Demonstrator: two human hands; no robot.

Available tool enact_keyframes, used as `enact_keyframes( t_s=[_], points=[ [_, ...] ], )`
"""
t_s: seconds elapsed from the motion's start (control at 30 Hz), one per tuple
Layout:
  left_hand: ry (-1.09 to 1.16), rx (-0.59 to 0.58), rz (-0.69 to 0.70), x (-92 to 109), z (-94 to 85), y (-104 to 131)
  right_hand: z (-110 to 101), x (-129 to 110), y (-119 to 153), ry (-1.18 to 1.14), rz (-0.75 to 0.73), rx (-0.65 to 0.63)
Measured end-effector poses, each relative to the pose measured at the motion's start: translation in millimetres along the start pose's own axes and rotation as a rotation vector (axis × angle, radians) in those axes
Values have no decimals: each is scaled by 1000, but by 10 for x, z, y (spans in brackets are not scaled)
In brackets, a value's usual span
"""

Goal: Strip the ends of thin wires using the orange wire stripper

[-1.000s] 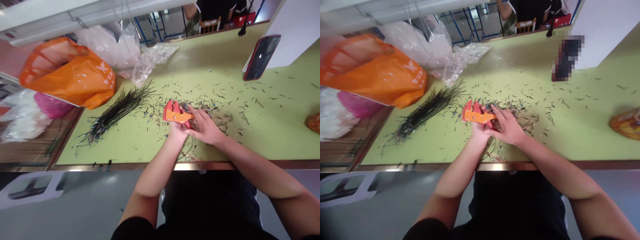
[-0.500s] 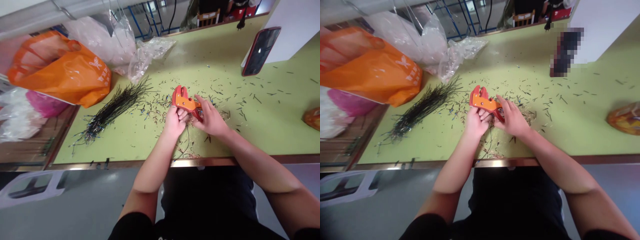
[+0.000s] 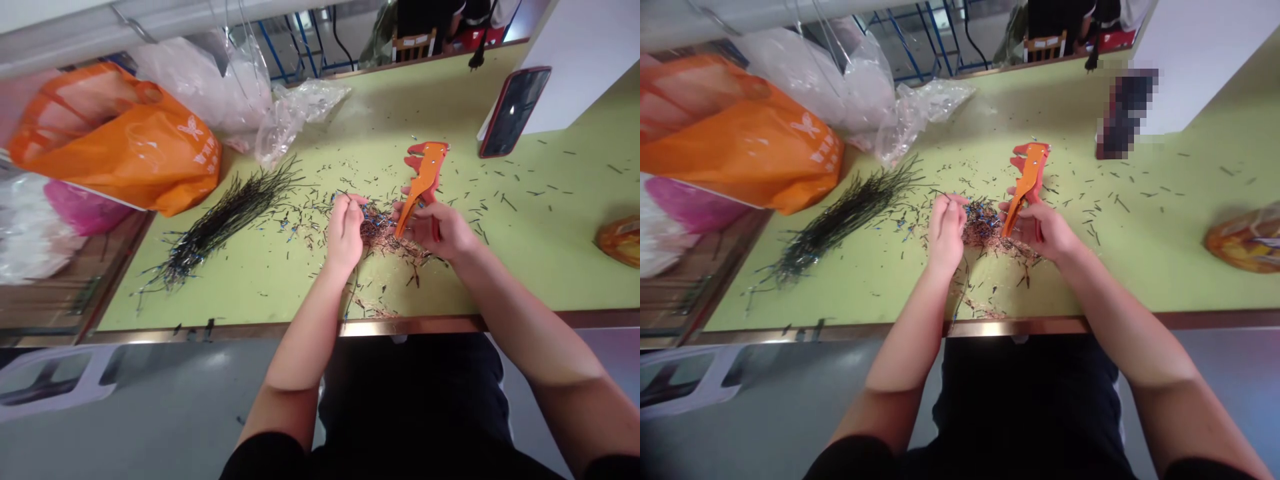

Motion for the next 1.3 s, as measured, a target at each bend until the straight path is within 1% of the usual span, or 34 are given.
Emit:
enact_keyframes(
  t_s=[0.1,0.2,0.3,0.4,0.5,0.63,0.7,0.8,0.9,1.07,1.2,1.3],
  points=[
    [-273,-31,57,113,-24,-7,62,-16,21,21,41,-72],
    [-403,-50,81,139,-22,-31,106,-28,41,86,46,-113],
    [-377,-41,50,83,-26,-30,118,-36,40,165,6,-117],
    [-264,35,16,43,-86,4,157,22,30,148,17,-146],
    [-263,124,76,138,-169,35,264,122,34,101,95,-257],
    [-380,185,150,281,-233,47,414,229,71,91,179,-425],
    [-438,212,168,302,-252,58,450,256,81,92,182,-467],
    [-552,247,196,310,-258,88,445,280,77,108,177,-474],
    [-615,235,216,312,-241,102,423,298,72,132,192,-468],
    [-578,193,185,340,-239,93,424,290,71,153,184,-454],
    [-581,217,221,421,-250,111,406,295,66,170,170,-407],
    [-592,252,234,446,-268,125,374,308,63,183,179,-361]
  ],
)
Point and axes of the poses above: each hand's wrist, its own y-axis away from the middle knuckle, its own z-axis out of the palm, x = y × z, the point moved 8 cm from there along -y, towards the middle knuckle, and after that the axes turned 15 degrees about -x, right-handed, at the moved point
